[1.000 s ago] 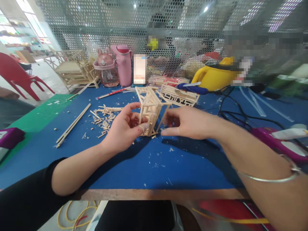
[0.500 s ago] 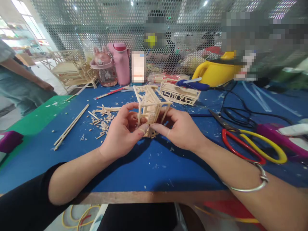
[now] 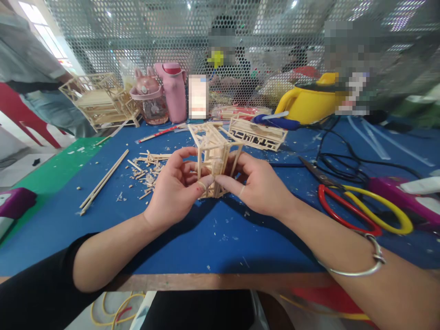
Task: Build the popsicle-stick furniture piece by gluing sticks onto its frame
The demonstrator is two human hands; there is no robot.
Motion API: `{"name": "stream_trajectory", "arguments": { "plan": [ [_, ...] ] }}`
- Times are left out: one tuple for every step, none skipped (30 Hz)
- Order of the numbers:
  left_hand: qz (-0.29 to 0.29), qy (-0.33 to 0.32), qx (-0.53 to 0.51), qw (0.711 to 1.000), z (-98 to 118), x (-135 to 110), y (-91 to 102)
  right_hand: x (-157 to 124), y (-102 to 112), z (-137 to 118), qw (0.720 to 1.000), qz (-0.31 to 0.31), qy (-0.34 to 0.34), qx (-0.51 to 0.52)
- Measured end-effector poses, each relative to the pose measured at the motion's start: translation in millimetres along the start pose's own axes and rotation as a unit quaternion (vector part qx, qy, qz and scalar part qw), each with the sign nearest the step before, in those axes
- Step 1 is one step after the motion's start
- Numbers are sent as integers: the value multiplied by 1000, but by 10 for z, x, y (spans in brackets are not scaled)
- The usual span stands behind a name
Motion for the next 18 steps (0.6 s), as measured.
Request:
{"name": "stream_trajectory", "arguments": {
  "plan": [
    [1, 1, -2, 1000, 5, -6, -4, -2, 0, -7, 1000, -6, 2, 2],
    [3, 2, -5, 1000, 14, -12, -8, -5, 1, -16, 1000, -13, 6, 7],
    [6, 5, -9, 1000, 23, -16, -12, -9, 2, -26, 1000, -21, 9, 13],
    [8, 8, -13, 1000, 34, -20, -18, -13, 6, -36, 999, -29, 10, 21],
    [10, 13, -18, 1000, 44, -22, -26, -16, 13, -44, 999, -35, 10, 31],
    [11, 19, -24, 999, 55, -23, -35, -19, 24, -52, 998, -39, 7, 43],
    [12, 26, -31, 999, 64, -23, -47, -22, 37, -61, 997, -41, 3, 58],
    [12, 34, -38, 999, 71, -24, -59, -24, 48, -73, 996, -42, -2, 75],
    [12, 42, -45, 998, 75, -25, -72, -27, 56, -90, 995, -43, -6, 92],
    [12, 51, -53, 997, 77, -28, -84, -29, 60, -111, 993, -44, -9, 107],
    [12, 59, -59, 996, 76, -33, -95, -30, 65, -133, 992, -44, -12, 119],
    [12, 66, -65, 996, 76, -38, -104, -32, 68, -155, 991, -43, -15, 126],
    [14, 70, -70, 995, 78, -45, -107, -33, 72, -175, 990, -41, -19, 131],
    [17, 72, -74, 995, 82, -52, -107, -35, 79, -195, 990, -37, -22, 135],
    [20, 72, -78, 994, 88, -59, -105, -36, 87, -216, 989, -33, -24, 139],
    [24, 71, -82, 994, 92, -66, -103, -38, 98, -235, 989, -29, -25, 144],
    [25, 72, -88, 993, 94, -75, -104, -40, 105, -253, 988, -26, -25, 149],
    [26, 74, -95, 992, 91, -84, -108, -43, 108, -266, 987, -26, -25, 154]
  ]
}}
Point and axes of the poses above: each hand's wrist, its own x-axis towards the middle knuckle, its own y-axis out of the back of the hand, z = x × y, the point moved 10 cm from there along x, towards the middle knuckle, and after that the axes turned 15 degrees about -x, right-handed, at the moved point
